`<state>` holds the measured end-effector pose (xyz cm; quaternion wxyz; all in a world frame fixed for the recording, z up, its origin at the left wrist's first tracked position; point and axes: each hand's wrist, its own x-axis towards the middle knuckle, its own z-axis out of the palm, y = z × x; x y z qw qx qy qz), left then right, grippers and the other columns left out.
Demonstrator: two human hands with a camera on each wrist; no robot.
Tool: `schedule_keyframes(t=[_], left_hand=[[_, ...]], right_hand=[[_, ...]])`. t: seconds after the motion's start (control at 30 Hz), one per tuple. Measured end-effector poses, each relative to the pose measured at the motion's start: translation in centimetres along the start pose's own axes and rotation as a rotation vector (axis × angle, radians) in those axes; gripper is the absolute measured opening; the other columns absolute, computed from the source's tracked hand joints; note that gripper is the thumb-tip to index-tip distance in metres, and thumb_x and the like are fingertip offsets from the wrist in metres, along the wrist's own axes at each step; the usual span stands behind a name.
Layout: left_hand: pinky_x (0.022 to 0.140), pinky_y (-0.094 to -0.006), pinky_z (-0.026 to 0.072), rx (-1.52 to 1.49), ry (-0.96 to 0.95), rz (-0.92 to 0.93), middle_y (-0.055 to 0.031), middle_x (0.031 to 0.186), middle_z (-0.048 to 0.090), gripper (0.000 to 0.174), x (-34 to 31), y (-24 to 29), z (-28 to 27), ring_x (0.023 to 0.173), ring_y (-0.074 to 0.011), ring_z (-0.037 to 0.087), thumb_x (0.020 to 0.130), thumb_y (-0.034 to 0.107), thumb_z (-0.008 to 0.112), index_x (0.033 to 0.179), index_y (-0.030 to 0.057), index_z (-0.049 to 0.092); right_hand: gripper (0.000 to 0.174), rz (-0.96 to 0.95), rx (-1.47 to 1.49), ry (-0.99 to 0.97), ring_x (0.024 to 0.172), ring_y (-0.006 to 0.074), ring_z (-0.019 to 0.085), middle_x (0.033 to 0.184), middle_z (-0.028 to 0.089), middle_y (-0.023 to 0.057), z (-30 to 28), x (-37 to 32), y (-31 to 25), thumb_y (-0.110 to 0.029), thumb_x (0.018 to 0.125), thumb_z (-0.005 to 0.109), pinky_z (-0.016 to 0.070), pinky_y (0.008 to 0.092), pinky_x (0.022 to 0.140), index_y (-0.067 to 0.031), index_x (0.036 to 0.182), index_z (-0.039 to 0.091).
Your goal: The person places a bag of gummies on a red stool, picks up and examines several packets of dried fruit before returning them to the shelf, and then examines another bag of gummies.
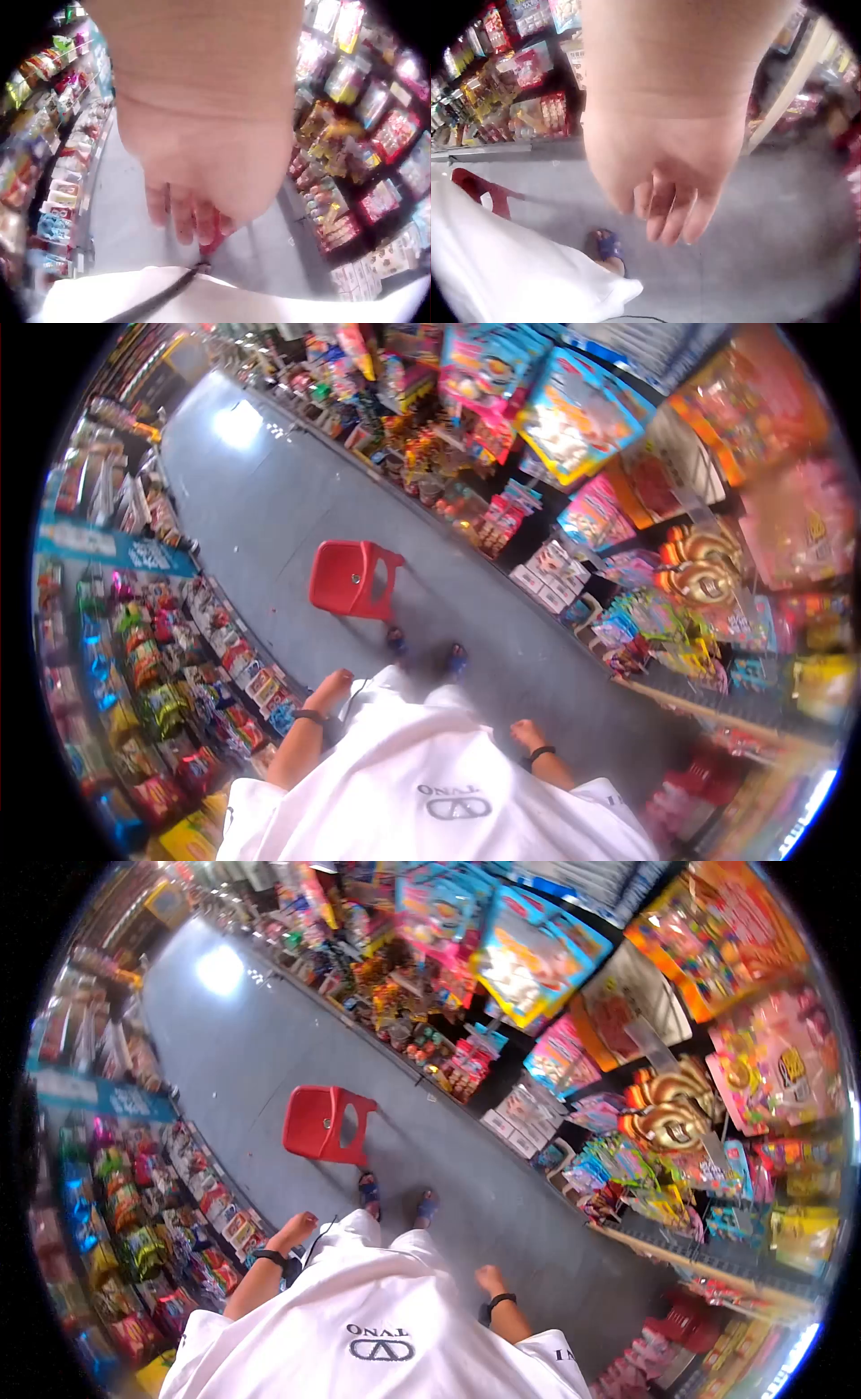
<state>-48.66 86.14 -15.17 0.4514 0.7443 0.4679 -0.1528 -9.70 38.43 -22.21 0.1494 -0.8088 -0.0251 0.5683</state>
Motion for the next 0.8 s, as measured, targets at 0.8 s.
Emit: schedule_keyframes(t=[0.8], left_hand=[[0.072, -0.0334, 0.0543, -1.169, 0.697, -0.381, -0.013, 0.088, 0.069, 0.026, -2.7, -40.0, -16.4, 0.079, -0.0189, 0.066, 0.087, 0.015, 0.06, 0.107, -0.0008, 0.065]], right_hand=[[0.025, -0.526, -0.52, 0.228, 0.083, 0.0275, 0.072, 0.087, 0.074, 0.0112, 32.9, -8.7, -54.6, -0.024, 0.086, 0.062, 0.0547, 0.0361, 0.077, -0.0045, 0.1, 0.071]])
